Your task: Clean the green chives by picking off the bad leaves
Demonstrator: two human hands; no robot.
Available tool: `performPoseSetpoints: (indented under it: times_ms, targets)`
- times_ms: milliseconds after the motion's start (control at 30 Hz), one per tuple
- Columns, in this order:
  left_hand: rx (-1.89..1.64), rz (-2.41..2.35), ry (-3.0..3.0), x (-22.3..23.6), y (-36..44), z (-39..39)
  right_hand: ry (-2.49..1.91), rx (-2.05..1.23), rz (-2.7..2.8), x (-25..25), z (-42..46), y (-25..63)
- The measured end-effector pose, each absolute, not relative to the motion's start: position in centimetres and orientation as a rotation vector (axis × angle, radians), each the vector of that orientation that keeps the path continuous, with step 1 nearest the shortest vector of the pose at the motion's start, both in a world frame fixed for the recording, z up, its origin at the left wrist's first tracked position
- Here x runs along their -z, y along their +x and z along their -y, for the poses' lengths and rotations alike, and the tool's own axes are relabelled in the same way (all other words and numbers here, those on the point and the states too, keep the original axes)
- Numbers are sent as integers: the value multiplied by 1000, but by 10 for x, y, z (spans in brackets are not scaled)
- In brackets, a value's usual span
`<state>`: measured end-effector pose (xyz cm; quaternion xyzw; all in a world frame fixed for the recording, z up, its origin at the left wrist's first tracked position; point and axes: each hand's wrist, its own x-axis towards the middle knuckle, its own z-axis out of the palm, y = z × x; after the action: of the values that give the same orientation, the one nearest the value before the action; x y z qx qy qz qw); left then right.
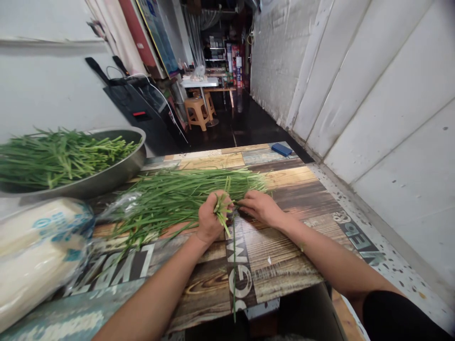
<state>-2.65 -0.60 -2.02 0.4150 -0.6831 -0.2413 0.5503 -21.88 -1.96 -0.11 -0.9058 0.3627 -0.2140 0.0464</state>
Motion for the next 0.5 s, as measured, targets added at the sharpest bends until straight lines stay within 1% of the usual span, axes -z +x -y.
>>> performPoseSetpoints:
  times_ms: [133,267,367,500]
  targets:
    - [464,1822,971,13,-22,4,-2860,673,-1141,7,24,-220]
    - [315,1872,964,-14,-17,4,-2852,692,-1374,14,30,-227]
    - [190,1774,1053,-48,-4,6,-2807,679,-1510,18,33,-232]
    - [-212,1631,1095,-113,23,7,-2756,693,-1562,20,33,-233]
